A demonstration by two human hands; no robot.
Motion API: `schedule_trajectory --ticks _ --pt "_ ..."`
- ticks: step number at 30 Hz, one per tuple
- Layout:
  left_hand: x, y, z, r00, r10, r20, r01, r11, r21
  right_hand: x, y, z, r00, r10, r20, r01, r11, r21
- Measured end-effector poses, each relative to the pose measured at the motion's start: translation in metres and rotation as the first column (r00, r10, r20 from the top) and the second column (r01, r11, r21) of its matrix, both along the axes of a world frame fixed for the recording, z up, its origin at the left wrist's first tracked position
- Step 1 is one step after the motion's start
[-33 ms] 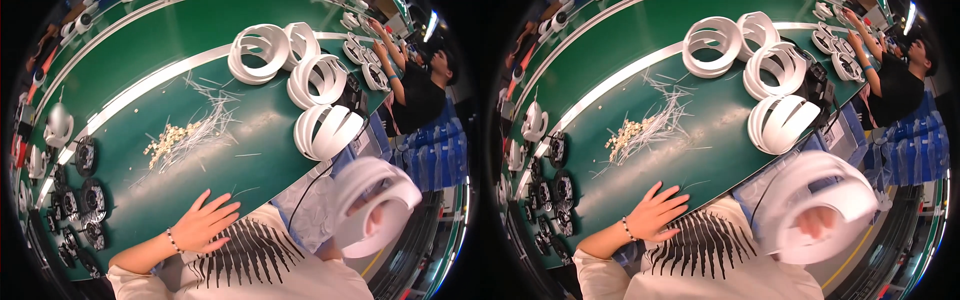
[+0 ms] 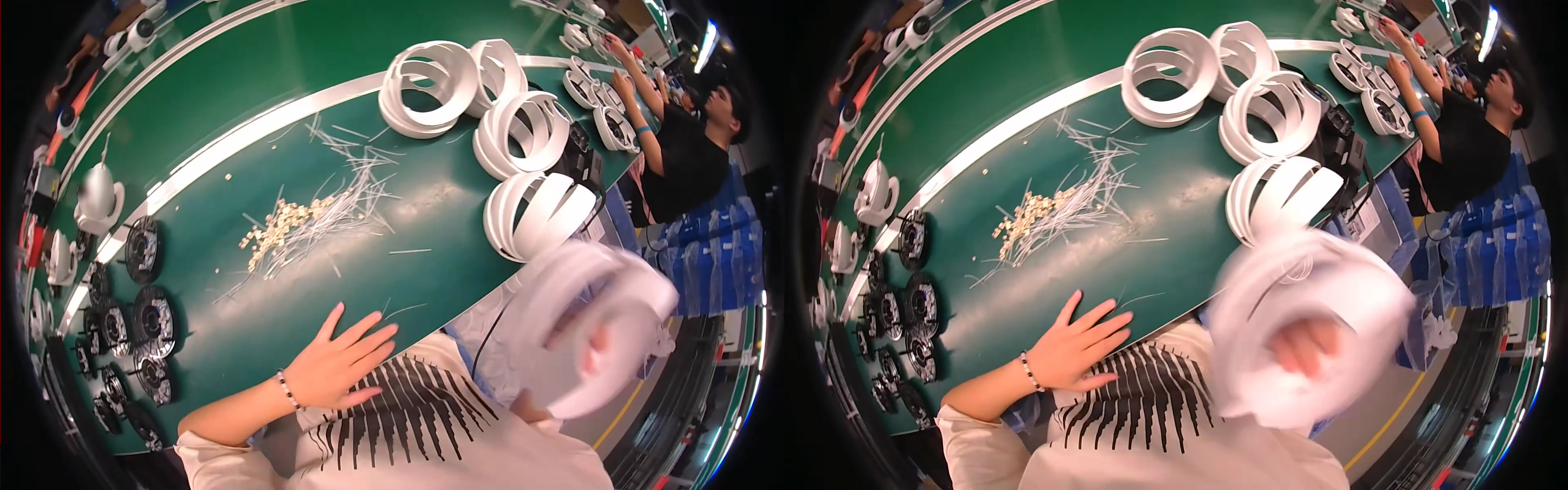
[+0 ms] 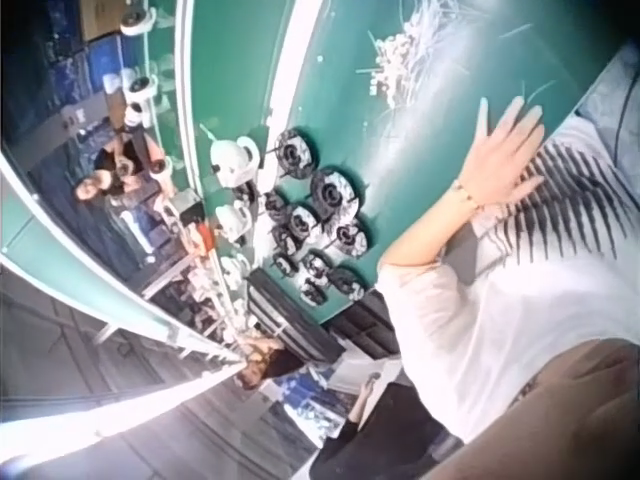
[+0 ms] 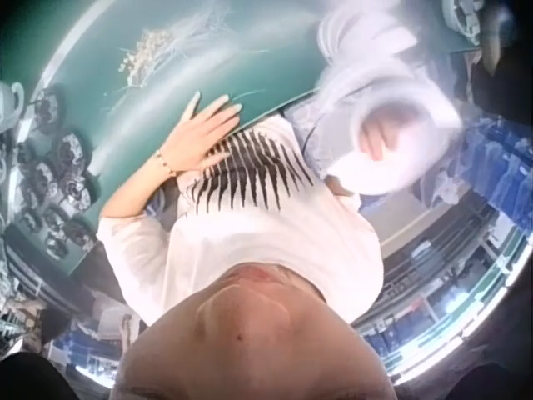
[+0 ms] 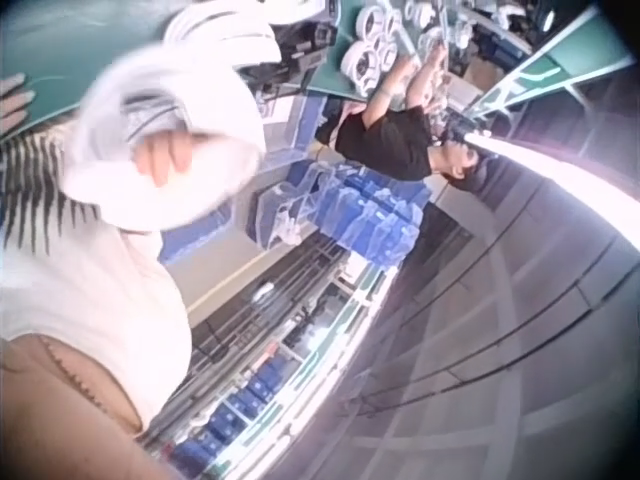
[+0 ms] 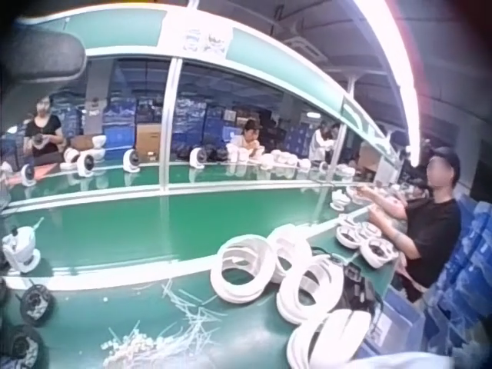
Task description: Assembling electronic components into plastic housings on a factory production line.
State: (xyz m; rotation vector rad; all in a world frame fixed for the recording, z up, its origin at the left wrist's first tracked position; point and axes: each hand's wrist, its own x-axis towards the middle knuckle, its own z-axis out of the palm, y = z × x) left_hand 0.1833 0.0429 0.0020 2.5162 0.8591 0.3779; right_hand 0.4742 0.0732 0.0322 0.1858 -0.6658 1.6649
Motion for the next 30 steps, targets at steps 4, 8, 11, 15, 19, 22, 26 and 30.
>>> schedule_trajectory --ticks 4,8,11,15,19,22,26,30 --pt "0.006 0.0 -0.009 0.944 0.304 -0.128 -0.285 0.947 0.151 -0.066 0.05 -0.012 0.87 0.366 -0.33 -0.448 0.866 -0.221" --pt "0.006 0.01 -0.004 0.806 0.575 -0.138 -0.535 0.809 0.245 -0.078 0.069 -0.026 0.967 0.075 -0.245 -0.213 0.766 -0.606" --pt "0.023 0.012 -0.011 0.955 0.296 -0.029 -0.283 0.933 0.222 -0.082 0.077 -0.038 0.958 0.085 -0.273 -0.24 0.76 -0.604" --pt "0.043 0.024 -0.029 0.992 0.108 0.072 -0.119 0.977 0.179 -0.073 0.083 -0.045 0.936 -0.275 0.221 0.345 0.589 -0.731" --pt "0.017 0.058 -0.031 0.783 0.608 0.128 -0.614 0.724 0.316 -0.055 0.094 -0.058 0.939 -0.243 0.241 0.342 0.693 -0.635" --pt "0.005 0.047 -0.023 0.756 0.594 0.276 -0.654 0.667 0.357 -0.074 0.102 -0.056 0.939 -0.258 0.226 0.339 0.605 -0.72" --pt "0.007 0.039 -0.024 0.736 0.52 0.433 -0.659 0.696 0.285 -0.105 0.101 -0.036 0.915 -0.284 0.286 0.398 0.517 -0.758" --pt "0.018 0.05 -0.023 0.821 0.319 0.474 -0.528 0.739 0.418 -0.055 0.122 -0.084 0.975 0.156 0.158 -0.088 0.924 -0.372"
